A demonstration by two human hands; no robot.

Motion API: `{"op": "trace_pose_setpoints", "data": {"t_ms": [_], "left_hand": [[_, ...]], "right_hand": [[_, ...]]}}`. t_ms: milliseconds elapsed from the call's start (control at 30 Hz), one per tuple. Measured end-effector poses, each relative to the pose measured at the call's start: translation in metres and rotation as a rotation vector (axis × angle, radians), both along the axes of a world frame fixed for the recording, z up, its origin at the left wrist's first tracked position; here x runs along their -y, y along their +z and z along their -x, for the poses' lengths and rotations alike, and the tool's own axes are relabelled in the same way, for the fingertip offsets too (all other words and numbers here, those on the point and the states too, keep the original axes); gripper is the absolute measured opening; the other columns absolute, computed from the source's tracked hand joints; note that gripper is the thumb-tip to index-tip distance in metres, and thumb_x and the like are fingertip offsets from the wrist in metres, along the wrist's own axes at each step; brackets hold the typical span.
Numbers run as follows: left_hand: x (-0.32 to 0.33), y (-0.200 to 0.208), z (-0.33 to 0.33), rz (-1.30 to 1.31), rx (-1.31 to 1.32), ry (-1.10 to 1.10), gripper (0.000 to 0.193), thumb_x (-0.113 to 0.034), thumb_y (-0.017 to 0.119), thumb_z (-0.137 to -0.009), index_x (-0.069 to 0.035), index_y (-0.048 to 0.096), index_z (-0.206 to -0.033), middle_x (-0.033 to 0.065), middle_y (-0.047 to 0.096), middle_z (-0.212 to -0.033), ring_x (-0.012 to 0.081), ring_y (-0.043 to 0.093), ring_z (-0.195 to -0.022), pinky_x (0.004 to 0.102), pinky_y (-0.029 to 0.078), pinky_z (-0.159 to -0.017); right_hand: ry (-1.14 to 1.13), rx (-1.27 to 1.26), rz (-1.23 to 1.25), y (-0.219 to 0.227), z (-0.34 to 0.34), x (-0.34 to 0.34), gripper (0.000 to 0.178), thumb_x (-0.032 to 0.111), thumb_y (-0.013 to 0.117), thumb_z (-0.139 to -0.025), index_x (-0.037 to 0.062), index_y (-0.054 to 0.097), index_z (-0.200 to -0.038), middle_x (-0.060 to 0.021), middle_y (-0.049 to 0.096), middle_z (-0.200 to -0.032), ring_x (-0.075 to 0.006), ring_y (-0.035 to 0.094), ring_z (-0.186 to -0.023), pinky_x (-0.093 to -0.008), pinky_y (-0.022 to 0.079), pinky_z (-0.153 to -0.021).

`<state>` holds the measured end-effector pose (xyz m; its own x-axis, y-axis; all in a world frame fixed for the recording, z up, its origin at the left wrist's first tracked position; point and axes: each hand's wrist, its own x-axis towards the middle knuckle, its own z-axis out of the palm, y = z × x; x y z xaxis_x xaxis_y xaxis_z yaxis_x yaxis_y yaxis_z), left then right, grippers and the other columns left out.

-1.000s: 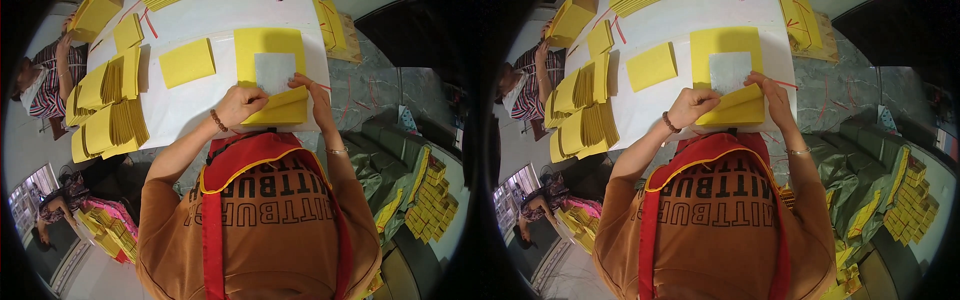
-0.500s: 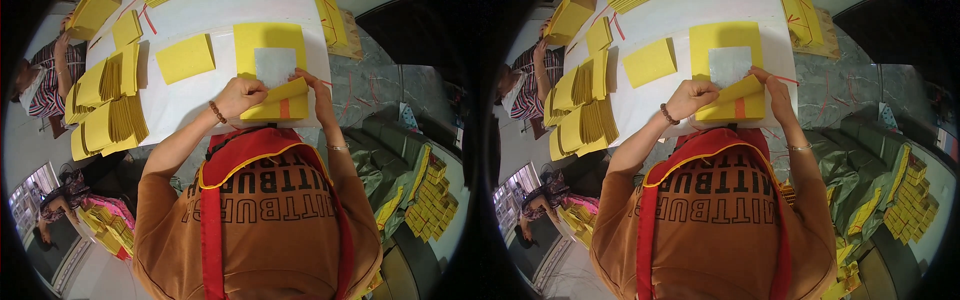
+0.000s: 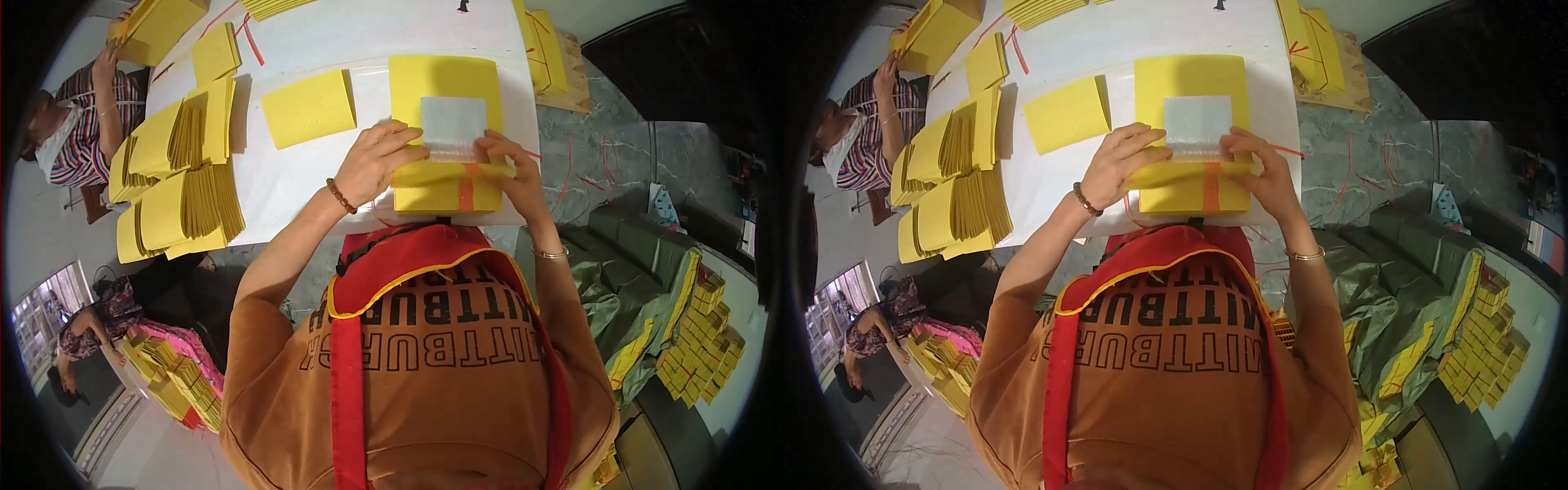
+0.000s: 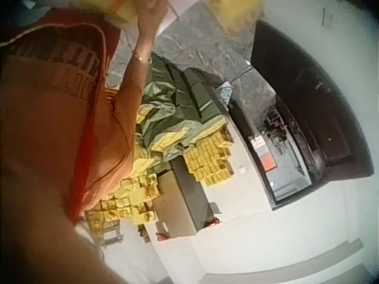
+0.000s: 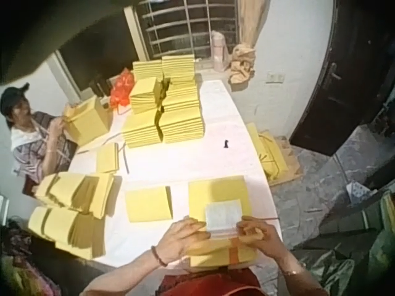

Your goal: Folding yellow paper sheets over small foil squares and stacking them into piles.

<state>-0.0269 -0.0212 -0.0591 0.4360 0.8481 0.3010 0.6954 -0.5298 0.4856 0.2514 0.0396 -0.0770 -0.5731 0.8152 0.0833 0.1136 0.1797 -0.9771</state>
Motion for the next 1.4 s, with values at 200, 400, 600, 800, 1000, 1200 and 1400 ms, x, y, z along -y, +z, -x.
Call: {"op": "trace_pose_setpoints", "data": {"t_ms": [200, 400, 600, 800, 1000, 1200, 1400], "left_hand": [[0.007, 0.022, -0.003, -0.277, -0.041, -0.004, 0.03, -0.017, 0.058, -0.076, -0.012, 0.064, -0.105, 0.0121, 0.057, -0.114, 0.0272, 0.054, -0.102, 0.0361, 0.042, -0.08], [0.04, 0.014, -0.012, 0.049, 0.179, 0.066, 0.029, -0.01, 0.061, -0.068, -0.011, 0.063, -0.097, 0.01, 0.062, -0.087, 0.0244, 0.06, -0.082, 0.0323, 0.046, -0.073], [0.023, 0.009, -0.018, 0.689, 0.288, 0.483, 0.025, -0.017, 0.057, -0.088, 0.002, 0.057, -0.103, 0.0166, 0.064, -0.077, 0.0286, 0.062, -0.069, 0.0328, 0.049, -0.066], [0.007, -0.006, -0.023, 0.699, 0.933, 0.528, 0.025, -0.011, 0.056, -0.089, 0.002, 0.053, -0.11, 0.008, 0.066, -0.092, 0.0114, 0.06, -0.081, 0.0258, 0.048, -0.071], [0.004, 0.001, -0.023, 0.812, 0.969, 0.529, 0.045, -0.007, 0.057, -0.087, 0.0, 0.039, -0.127, 0.0092, 0.064, -0.096, 0.0104, 0.06, -0.083, 0.0237, 0.047, -0.073], [0.0, 0.003, -0.017, 0.763, 1.037, 0.539, 0.059, -0.009, 0.06, -0.085, -0.003, 0.028, -0.134, 0.0074, 0.064, -0.089, 0.0098, 0.059, -0.082, 0.0221, 0.046, -0.069], [-0.01, 0.039, -0.02, -0.102, 0.012, 0.611, 0.058, -0.011, 0.066, -0.078, -0.003, 0.039, -0.13, 0.014, 0.056, -0.108, 0.0267, 0.052, -0.104, 0.0374, 0.042, -0.082]], "right_hand": [[-0.019, 0.445, -0.761, 0.034, 0.005, -0.002, 0.024, 0.015, 0.065, -0.074, 0.0181, 0.062, -0.098, -0.0015, 0.059, -0.115, -0.0269, 0.048, -0.117, -0.0459, 0.025, -0.101], [0.196, 0.408, -0.457, 0.046, -0.006, 0.02, 0.021, 0.016, 0.063, -0.074, 0.0136, 0.063, -0.094, -0.0016, 0.063, -0.105, -0.0199, 0.055, -0.105, -0.0414, 0.031, -0.09], [-0.077, 0.398, 0.143, 0.038, 0.013, 0.016, 0.027, 0.015, 0.06, -0.081, 0.005, 0.06, -0.106, -0.0095, 0.063, -0.102, -0.0223, 0.06, -0.089, -0.0344, 0.042, -0.069], [-0.4, 0.039, 0.167, 0.041, 0.041, 0.016, 0.026, 0.01, 0.061, -0.084, 0.0002, 0.061, -0.107, -0.0091, 0.064, -0.096, -0.0127, 0.058, -0.085, -0.0265, 0.045, -0.073], [-0.379, 0.077, 0.301, 0.027, 0.034, 0.013, 0.026, 0.012, 0.062, -0.083, -0.001, 0.061, -0.106, -0.0047, 0.063, -0.094, -0.0082, 0.056, -0.084, -0.0218, 0.045, -0.075], [-0.398, 0.11, 0.296, 0.027, 0.036, 0.014, 0.026, 0.01, 0.062, -0.083, -0.0012, 0.061, -0.107, -0.0063, 0.064, -0.094, -0.0083, 0.056, -0.081, -0.0219, 0.045, -0.072], [-0.422, 0.227, 0.255, 0.031, 0.037, 0.013, 0.027, 0.011, 0.062, -0.083, -0.0012, 0.062, -0.106, -0.0079, 0.065, -0.092, -0.009, 0.057, -0.081, -0.0228, 0.046, -0.073]]}}
